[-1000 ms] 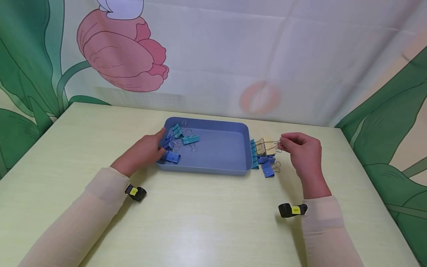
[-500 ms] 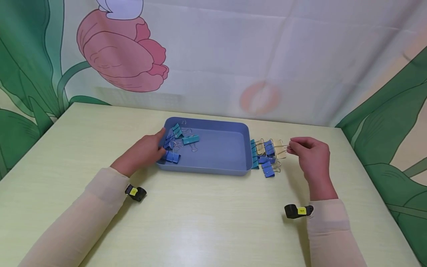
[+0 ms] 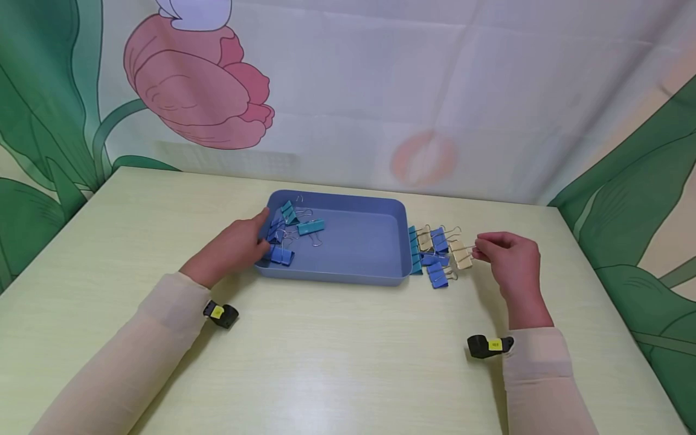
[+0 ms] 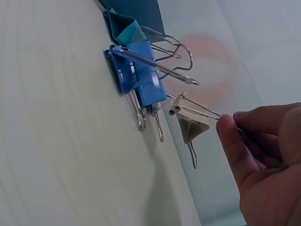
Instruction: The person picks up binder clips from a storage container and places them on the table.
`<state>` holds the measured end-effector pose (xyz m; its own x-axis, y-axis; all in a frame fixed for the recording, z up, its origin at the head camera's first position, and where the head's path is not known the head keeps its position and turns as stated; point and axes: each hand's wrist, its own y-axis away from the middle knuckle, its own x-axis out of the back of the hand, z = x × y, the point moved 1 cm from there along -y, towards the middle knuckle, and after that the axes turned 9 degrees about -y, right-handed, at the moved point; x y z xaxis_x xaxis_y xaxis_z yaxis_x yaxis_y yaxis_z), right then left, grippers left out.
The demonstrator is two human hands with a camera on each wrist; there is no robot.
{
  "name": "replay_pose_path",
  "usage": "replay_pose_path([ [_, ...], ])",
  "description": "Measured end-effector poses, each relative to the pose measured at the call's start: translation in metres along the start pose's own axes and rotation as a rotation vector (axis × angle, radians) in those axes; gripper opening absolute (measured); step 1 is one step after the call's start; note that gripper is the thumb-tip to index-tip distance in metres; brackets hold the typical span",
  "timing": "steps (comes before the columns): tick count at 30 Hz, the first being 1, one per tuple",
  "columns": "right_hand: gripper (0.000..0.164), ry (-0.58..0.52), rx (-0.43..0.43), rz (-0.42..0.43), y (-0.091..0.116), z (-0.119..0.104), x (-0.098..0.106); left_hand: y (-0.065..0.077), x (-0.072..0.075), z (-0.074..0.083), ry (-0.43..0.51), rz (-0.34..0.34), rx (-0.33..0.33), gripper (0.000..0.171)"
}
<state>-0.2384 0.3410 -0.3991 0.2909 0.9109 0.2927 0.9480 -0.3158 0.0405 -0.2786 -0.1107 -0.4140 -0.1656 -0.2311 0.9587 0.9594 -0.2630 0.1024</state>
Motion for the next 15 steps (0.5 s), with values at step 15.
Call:
replay_pose_path([
  [15,0.043,0.044,-0.021,-0.042,-0.0016,0.0072,-0.0007,0.0005,0.0017,0.0014,-0.010,-0.009,-0.002,0.071],
])
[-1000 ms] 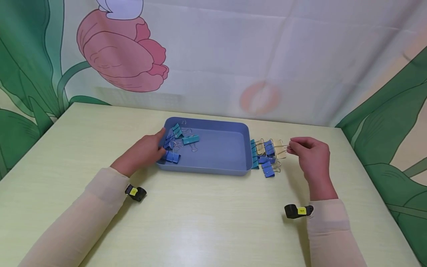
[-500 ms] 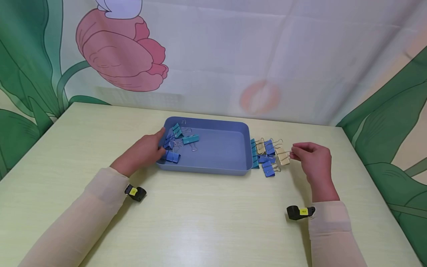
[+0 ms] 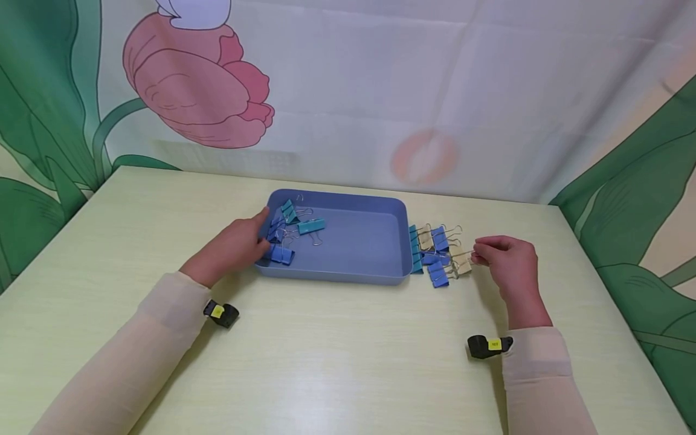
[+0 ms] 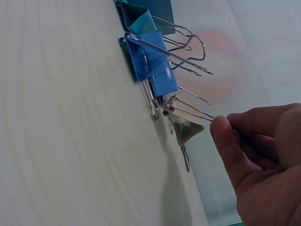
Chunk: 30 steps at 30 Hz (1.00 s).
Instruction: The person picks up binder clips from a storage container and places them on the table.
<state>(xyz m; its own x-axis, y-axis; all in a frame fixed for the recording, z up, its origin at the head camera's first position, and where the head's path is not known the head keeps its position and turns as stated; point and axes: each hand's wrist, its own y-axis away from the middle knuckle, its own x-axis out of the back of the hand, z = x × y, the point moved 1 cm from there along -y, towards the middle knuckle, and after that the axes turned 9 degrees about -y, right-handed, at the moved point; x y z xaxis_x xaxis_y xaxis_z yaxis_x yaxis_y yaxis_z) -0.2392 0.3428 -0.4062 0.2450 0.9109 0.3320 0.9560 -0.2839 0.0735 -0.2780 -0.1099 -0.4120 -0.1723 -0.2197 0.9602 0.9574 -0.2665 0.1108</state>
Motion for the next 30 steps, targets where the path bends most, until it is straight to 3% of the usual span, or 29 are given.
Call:
replay_pose_path([
  [30,0.043,0.006,0.004,-0.010,-0.0027,0.0086,-0.0005,-0.0011,-0.0004,-0.0018,0.013,-0.011,0.005,0.071],
])
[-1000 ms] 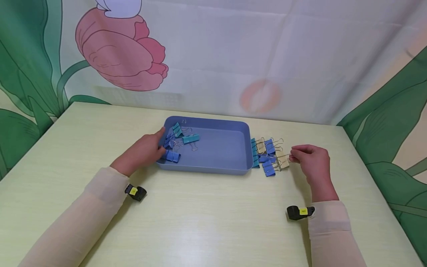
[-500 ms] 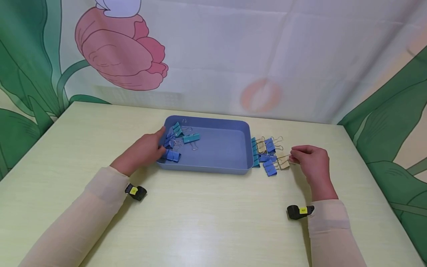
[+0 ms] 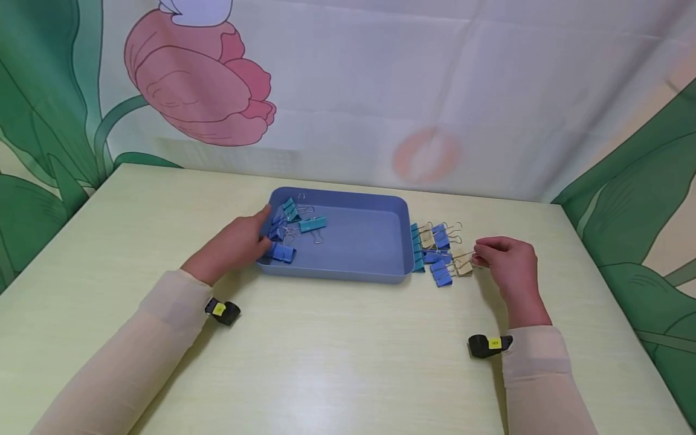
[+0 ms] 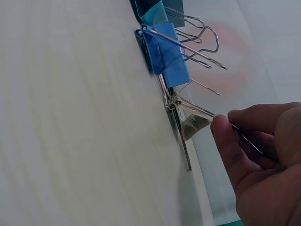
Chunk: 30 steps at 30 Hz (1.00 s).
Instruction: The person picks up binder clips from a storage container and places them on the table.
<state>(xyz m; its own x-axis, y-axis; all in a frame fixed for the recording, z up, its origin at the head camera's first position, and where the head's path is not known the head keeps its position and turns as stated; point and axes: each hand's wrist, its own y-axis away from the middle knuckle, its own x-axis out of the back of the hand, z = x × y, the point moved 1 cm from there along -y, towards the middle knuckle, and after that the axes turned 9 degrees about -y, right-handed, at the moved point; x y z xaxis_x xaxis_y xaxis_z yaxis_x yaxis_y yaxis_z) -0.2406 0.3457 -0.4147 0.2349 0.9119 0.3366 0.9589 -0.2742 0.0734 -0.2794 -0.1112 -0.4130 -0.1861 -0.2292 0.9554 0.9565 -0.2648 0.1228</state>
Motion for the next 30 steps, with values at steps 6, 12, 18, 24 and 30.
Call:
replay_pose_path([
  [6,0.044,0.022,0.004,0.013,0.000,-0.001,0.001,-0.001,0.000,0.000,-0.003,-0.004,0.000,0.071],
  [12,0.043,0.200,0.022,0.104,0.004,-0.007,0.001,-0.001,0.000,0.000,-0.002,-0.013,0.004,0.071],
  [18,0.043,0.308,0.064,0.173,0.008,-0.015,-0.005,-0.002,0.000,0.000,-0.013,-0.008,0.000,0.071],
  [24,0.041,0.312,0.122,0.205,0.010,-0.023,-0.009,-0.002,0.000,0.000,-0.008,-0.006,-0.005,0.071],
  [30,0.042,0.264,0.115,0.211,0.013,-0.032,-0.016,-0.001,-0.001,0.000,0.002,-0.012,0.004,0.071],
])
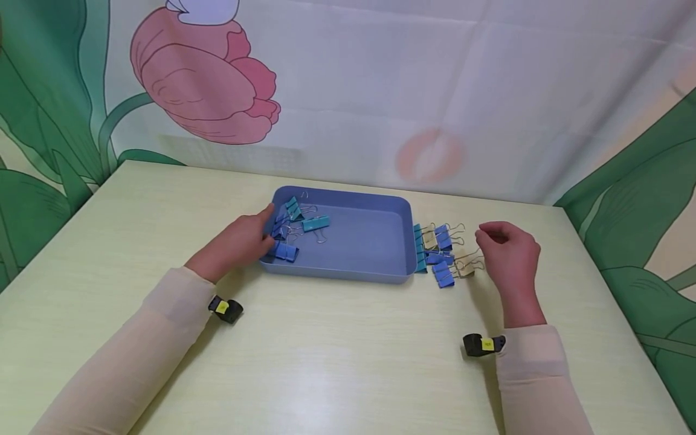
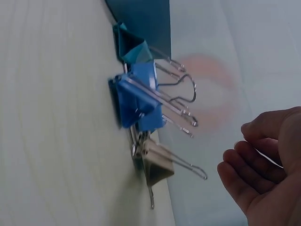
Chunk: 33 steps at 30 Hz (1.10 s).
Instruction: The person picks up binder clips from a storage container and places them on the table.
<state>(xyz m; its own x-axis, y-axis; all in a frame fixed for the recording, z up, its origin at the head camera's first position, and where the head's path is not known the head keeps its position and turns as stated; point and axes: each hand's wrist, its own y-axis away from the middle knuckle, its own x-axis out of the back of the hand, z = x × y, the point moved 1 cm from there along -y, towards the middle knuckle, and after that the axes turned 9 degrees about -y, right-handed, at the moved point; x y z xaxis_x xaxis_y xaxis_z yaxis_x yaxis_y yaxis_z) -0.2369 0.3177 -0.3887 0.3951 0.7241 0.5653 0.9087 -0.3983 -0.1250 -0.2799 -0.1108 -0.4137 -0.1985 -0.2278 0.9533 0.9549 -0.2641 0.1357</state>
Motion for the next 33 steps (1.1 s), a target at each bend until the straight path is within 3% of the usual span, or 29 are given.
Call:
replay_pose_path([
  [16,0.037,-0.209,0.099,-0.078,0.017,-0.035,-0.030,0.002,0.002,0.002,0.003,0.001,-0.003,0.071],
  [33,0.035,-0.275,0.213,-0.169,0.025,-0.062,-0.064,0.000,0.001,0.000,0.001,-0.011,0.006,0.071],
])
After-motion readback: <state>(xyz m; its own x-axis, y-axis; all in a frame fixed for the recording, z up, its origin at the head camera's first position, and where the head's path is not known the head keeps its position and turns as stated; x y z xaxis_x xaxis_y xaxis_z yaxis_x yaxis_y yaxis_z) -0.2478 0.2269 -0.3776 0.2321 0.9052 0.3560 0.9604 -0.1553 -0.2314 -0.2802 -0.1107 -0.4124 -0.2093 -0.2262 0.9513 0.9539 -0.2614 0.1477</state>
